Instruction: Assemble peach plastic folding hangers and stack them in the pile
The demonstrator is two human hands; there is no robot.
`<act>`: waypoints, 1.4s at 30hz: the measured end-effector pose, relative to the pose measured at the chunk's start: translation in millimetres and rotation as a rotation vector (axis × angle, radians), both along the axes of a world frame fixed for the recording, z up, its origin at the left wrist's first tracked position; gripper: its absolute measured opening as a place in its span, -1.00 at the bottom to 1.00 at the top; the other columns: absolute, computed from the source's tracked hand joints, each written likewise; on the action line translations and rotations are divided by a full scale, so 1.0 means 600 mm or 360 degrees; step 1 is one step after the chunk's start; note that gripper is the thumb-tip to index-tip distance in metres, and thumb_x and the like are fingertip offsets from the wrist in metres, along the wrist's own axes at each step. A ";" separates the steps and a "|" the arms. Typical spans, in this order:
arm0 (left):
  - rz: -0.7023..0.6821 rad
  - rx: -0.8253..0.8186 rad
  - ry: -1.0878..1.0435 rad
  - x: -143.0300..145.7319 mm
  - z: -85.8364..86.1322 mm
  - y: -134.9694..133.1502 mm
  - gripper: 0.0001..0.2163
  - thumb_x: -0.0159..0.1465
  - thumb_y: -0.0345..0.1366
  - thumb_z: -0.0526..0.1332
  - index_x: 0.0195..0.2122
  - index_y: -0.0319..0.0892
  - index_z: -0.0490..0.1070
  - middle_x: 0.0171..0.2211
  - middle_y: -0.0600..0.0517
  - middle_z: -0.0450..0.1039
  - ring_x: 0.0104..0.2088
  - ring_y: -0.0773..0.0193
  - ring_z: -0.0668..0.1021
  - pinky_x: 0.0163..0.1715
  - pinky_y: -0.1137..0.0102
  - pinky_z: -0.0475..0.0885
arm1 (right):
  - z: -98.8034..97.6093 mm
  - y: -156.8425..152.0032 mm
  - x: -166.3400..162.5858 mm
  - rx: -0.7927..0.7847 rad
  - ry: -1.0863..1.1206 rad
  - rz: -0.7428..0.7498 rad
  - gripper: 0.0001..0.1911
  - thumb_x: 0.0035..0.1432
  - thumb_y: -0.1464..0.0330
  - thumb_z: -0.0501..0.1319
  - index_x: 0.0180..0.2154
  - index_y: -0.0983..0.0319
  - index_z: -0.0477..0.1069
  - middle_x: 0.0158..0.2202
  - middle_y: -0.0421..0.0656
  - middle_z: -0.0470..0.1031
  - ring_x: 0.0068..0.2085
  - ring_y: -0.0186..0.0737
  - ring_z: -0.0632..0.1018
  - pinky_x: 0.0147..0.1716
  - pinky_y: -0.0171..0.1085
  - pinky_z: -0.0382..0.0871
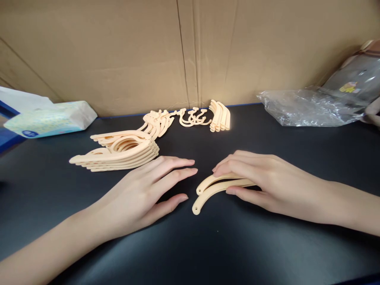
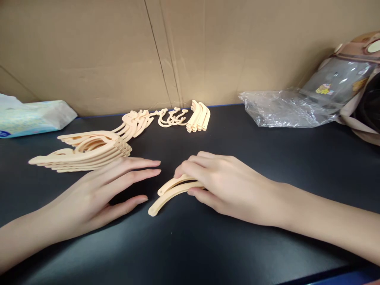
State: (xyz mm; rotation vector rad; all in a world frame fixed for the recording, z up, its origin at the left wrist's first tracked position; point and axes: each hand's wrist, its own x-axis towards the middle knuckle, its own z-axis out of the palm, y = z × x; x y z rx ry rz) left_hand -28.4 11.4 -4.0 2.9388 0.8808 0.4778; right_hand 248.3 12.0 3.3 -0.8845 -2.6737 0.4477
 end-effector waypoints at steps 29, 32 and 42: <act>-0.0261 -0.0067 -0.0147 0.007 0.010 -0.007 -0.79 0.30 -0.34 0.19 -0.05 -0.23 0.44 -0.10 -0.11 0.51 -0.05 0.18 0.51 -0.03 0.35 0.45 | 0.008 -0.003 -0.004 -0.0471 0.0174 0.0027 -0.73 0.20 0.42 0.22 -0.04 0.12 0.38 -0.12 -0.23 0.47 -0.25 -0.37 0.50 -0.33 -0.41 0.33; -0.0282 -0.0035 -0.0122 0.006 0.010 -0.007 -0.77 0.33 -0.31 0.17 -0.02 -0.23 0.42 -0.08 -0.10 0.50 -0.03 0.17 0.49 -0.01 0.35 0.43 | 0.009 -0.001 -0.005 -0.0467 0.0170 0.0037 -0.73 0.21 0.40 0.22 -0.04 0.12 0.38 -0.12 -0.24 0.47 -0.24 -0.39 0.50 -0.32 -0.42 0.33; -0.0015 0.0358 0.0032 0.006 0.021 0.001 -0.77 0.38 -0.31 0.10 0.02 -0.21 0.41 -0.01 -0.06 0.48 0.00 0.16 0.47 0.05 0.25 0.33 | 0.011 0.008 0.008 -0.0305 0.0242 -0.0109 -0.77 0.28 0.27 0.15 -0.06 0.16 0.41 -0.15 -0.20 0.48 -0.24 -0.34 0.49 -0.27 -0.35 0.34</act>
